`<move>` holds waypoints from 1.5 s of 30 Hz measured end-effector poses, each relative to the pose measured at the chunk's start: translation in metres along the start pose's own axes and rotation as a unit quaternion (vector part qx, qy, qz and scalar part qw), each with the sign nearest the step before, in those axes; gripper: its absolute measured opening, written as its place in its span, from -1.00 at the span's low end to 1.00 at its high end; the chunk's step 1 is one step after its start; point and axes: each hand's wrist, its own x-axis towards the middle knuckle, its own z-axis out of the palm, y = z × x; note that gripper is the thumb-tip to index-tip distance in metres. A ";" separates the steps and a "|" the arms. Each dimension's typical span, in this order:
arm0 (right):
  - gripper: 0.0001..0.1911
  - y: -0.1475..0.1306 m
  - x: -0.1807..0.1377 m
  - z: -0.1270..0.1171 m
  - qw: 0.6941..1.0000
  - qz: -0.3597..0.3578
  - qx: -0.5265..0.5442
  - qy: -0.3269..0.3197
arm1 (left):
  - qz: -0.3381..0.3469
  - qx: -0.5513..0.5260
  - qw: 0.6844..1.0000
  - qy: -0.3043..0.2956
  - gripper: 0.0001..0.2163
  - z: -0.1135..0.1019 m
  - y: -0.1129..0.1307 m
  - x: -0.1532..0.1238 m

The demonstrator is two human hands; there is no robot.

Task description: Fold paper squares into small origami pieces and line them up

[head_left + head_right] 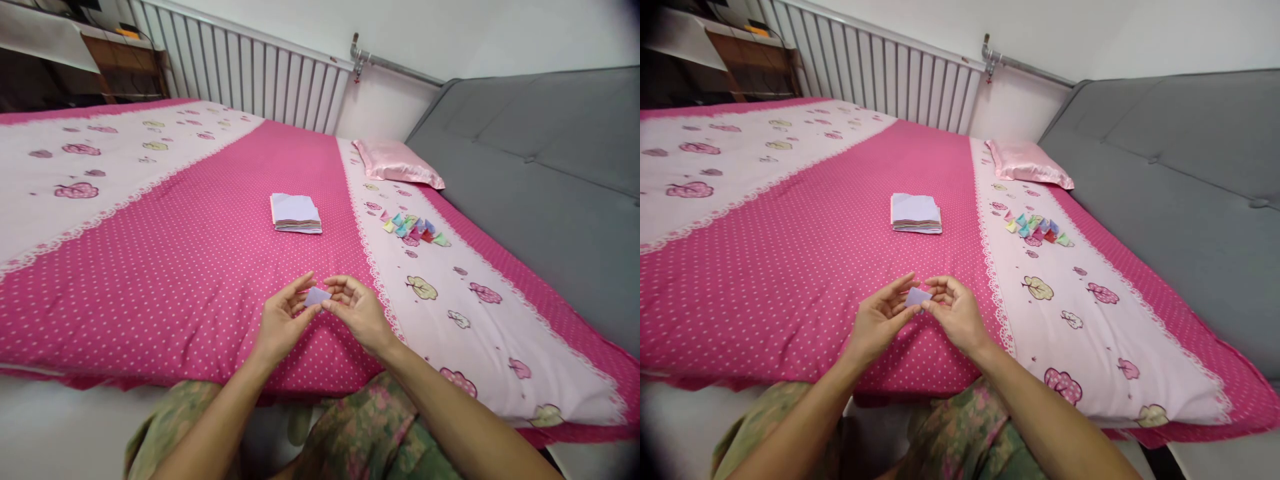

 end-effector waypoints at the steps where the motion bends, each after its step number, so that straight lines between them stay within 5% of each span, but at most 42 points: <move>1: -0.69 0.000 0.000 0.000 1.000 0.008 0.011 0.000 | -0.008 0.004 1.000 -0.001 -0.53 0.001 0.000 0.000; 7: -0.71 -0.003 -0.003 0.003 0.997 0.032 0.065 0.001 | -0.058 0.037 0.997 -0.026 -0.77 0.001 -0.002 -0.001; 18: -0.82 -0.010 -0.001 -0.003 0.989 -0.042 -0.132 -0.046 | -0.049 0.116 0.989 -0.074 -0.81 -0.003 -0.002 -0.001; 30: -0.78 -0.005 -0.001 0.000 0.997 0.013 -0.072 0.004 | -0.085 0.079 0.990 -0.076 -0.76 0.000 0.003 -0.002; 45: -0.73 -0.008 -0.004 0.003 0.999 0.047 0.017 0.012 | -0.022 0.104 0.988 -0.109 -0.75 -0.002 0.003 -0.003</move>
